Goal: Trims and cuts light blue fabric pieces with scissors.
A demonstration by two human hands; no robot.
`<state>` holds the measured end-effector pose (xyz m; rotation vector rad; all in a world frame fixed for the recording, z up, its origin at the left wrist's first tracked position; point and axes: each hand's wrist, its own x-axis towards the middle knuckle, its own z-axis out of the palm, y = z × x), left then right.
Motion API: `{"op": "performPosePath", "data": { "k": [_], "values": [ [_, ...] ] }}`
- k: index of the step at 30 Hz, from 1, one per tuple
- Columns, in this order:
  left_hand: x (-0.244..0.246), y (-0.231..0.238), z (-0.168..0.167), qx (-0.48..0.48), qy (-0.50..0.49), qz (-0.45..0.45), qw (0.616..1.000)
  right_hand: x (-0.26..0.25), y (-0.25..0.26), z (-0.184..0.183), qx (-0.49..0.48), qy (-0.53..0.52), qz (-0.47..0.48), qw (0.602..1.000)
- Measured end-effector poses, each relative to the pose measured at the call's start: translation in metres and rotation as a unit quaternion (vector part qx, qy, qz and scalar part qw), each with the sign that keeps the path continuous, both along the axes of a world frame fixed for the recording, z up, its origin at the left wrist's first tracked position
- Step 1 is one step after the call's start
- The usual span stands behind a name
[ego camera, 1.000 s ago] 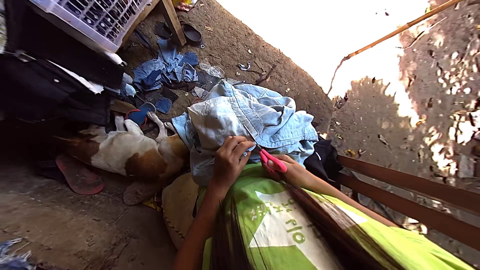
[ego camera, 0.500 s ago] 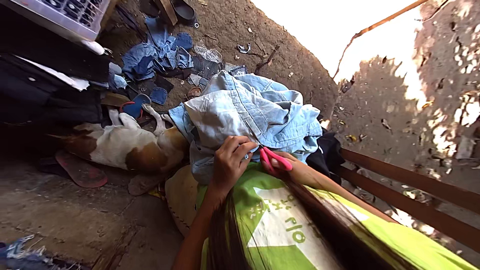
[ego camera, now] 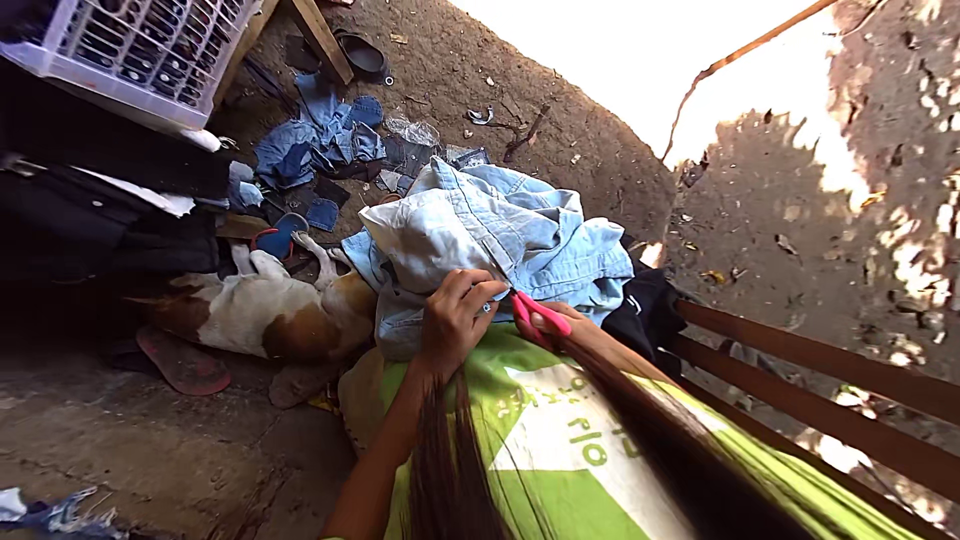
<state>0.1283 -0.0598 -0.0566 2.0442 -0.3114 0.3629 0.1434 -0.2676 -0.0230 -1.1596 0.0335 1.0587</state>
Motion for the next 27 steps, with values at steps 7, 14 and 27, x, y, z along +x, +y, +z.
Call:
{"op": "performPosePath", "data": {
  "k": [7,14,27],
  "values": [
    [-0.014,-0.002,0.003,0.012,-0.007,0.017,1.000,-0.017,-0.003,-0.003,0.019,0.000,-0.001,1.000],
    [-0.025,-0.002,0.006,0.010,-0.028,0.028,0.999,-0.021,0.005,-0.003,-0.005,-0.013,0.001,1.000],
    [-0.033,-0.008,0.006,0.007,-0.009,0.002,1.000,-0.018,-0.009,0.003,-0.021,-0.005,0.060,0.998]
  ]
}}
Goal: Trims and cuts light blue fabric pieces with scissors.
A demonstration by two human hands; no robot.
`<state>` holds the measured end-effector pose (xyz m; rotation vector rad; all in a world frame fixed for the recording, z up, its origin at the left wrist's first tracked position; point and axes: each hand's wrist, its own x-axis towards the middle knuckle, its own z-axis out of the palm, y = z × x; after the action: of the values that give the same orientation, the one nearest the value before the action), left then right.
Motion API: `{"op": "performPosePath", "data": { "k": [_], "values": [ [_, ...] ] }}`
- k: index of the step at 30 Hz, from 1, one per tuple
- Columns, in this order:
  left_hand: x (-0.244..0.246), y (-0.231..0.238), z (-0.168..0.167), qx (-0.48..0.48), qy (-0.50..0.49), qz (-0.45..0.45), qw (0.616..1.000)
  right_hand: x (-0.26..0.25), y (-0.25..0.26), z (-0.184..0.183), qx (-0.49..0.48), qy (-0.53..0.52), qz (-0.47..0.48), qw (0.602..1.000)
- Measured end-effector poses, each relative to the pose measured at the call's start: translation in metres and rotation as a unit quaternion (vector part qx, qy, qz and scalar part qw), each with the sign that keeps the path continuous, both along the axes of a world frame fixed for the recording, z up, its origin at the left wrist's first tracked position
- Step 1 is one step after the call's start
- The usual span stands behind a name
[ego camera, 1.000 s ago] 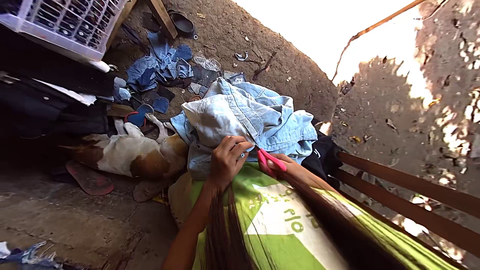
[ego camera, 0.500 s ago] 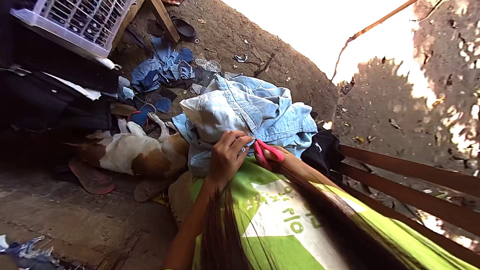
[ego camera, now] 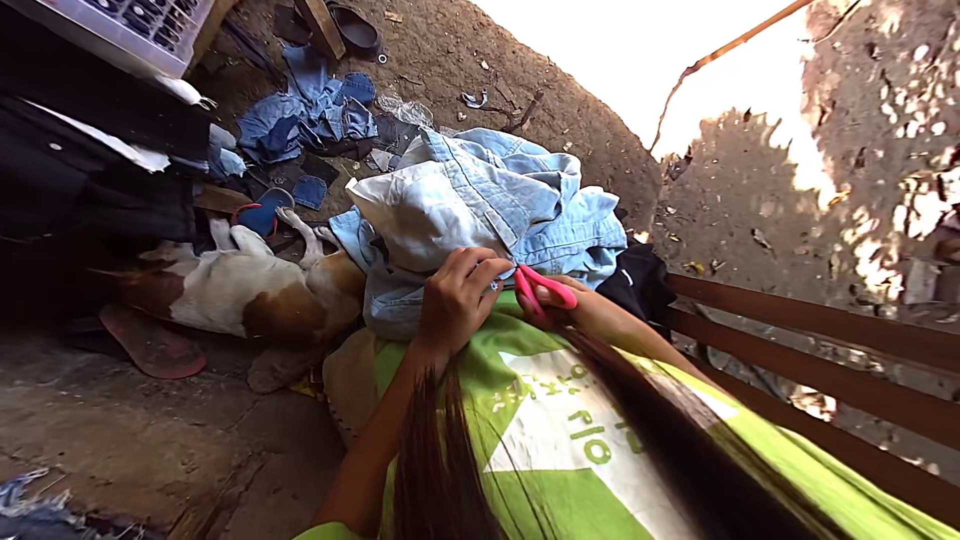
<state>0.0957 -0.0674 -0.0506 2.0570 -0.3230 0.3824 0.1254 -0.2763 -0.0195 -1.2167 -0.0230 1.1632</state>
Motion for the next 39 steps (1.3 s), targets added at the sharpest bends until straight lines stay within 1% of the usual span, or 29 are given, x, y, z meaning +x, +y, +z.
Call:
{"op": "performPosePath", "data": {
  "k": [2,4,6,8,9,10,12,14,16,18,19,20,21,22,23,24,25,26,27,28,30,32,33,34,36,38,39],
  "values": [
    [0.001,-0.001,-0.002,-0.016,0.025,0.006,1.000,0.004,-0.019,-0.004,-0.039,-0.027,0.055,0.997],
    [0.004,-0.001,-0.007,-0.056,0.053,0.021,0.997,0.011,-0.049,-0.004,-0.094,-0.078,0.134,0.983],
    [0.008,0.000,-0.011,-0.092,0.057,0.044,0.993,0.018,-0.078,0.003,-0.112,-0.117,0.170,0.972],
    [0.012,0.003,-0.012,-0.105,0.049,0.061,0.991,0.024,-0.097,0.010,-0.103,-0.170,0.138,0.970],
    [0.014,0.004,-0.011,-0.108,0.052,0.067,0.991,0.027,-0.098,0.013,-0.106,-0.206,0.102,0.968],
    [0.015,0.006,-0.011,-0.113,0.058,0.072,0.989,0.031,-0.093,0.015,-0.127,-0.249,0.056,0.958],
    [0.017,0.010,-0.011,-0.120,0.077,0.077,0.987,0.040,-0.067,0.012,-0.205,-0.346,-0.031,0.915],
    [0.020,0.019,-0.011,-0.102,0.098,0.085,0.986,0.049,-0.037,-0.003,-0.269,-0.430,-0.065,0.859],
    [0.020,0.034,-0.010,-0.040,0.141,0.115,0.982,0.052,-0.010,-0.029,-0.312,-0.495,-0.070,0.807],
    [0.018,0.048,-0.009,0.047,0.206,0.171,0.962,0.049,0.008,-0.061,-0.350,-0.548,-0.064,0.757],
    [0.016,0.053,-0.008,0.079,0.222,0.204,0.950,0.047,0.013,-0.073,-0.366,-0.560,-0.066,0.740],
    [0.013,0.054,-0.007,0.100,0.214,0.237,0.942,0.047,0.016,-0.081,-0.377,-0.564,-0.070,0.731],
    [0.009,0.052,-0.004,0.102,0.189,0.260,0.941,0.048,0.017,-0.084,-0.379,-0.565,-0.079,0.729],
    [0.003,0.046,0.002,0.089,0.167,0.262,0.946,0.050,0.016,-0.087,-0.379,-0.561,-0.088,0.731],
    [-0.005,0.037,0.008,0.062,0.165,0.241,0.954,0.050,0.016,-0.088,-0.377,-0.556,-0.095,0.734],
    [-0.013,0.026,0.012,0.019,0.189,0.207,0.960,0.050,0.015,-0.088,-0.375,-0.553,-0.101,0.737],
    [-0.017,0.017,0.013,-0.030,0.237,0.165,0.957,0.050,0.014,-0.089,-0.372,-0.552,-0.105,0.739],
    [-0.017,0.013,0.010,-0.073,0.292,0.134,0.944,0.050,0.014,-0.090,-0.369,-0.552,-0.107,0.740],
    [-0.015,0.013,0.005,-0.088,0.326,0.129,0.932,0.050,0.014,-0.091,-0.368,-0.553,-0.109,0.740],
    [-0.012,0.018,-0.003,-0.073,0.322,0.142,0.933,0.050,0.014,-0.092,-0.368,-0.555,-0.111,0.738],
    [-0.004,0.041,-0.026,0.011,0.257,0.144,0.956,0.048,0.014,-0.093,-0.368,-0.555,-0.117,0.737],
    [0.004,0.070,-0.053,0.105,0.198,0.096,0.970,0.045,0.012,-0.096,-0.365,-0.562,-0.123,0.732],
    [0.007,0.081,-0.066,0.139,0.196,0.071,0.968,0.044,0.010,-0.098,-0.360,-0.573,-0.126,0.725],
    [0.009,0.088,-0.078,0.153,0.202,0.055,0.966,0.043,0.008,-0.101,-0.348,-0.586,-0.133,0.720],
    [0.010,0.094,-0.094,0.144,0.201,0.055,0.967,0.042,0.004,-0.109,-0.307,-0.626,-0.161,0.698],
    [0.012,0.094,-0.095,0.137,0.202,0.063,0.968,0.046,0.001,-0.112,-0.263,-0.656,-0.187,0.682],
    [0.014,0.093,-0.091,0.127,0.211,0.068,0.967,0.050,0.000,-0.110,-0.247,-0.656,-0.191,0.687]
  ]
}}
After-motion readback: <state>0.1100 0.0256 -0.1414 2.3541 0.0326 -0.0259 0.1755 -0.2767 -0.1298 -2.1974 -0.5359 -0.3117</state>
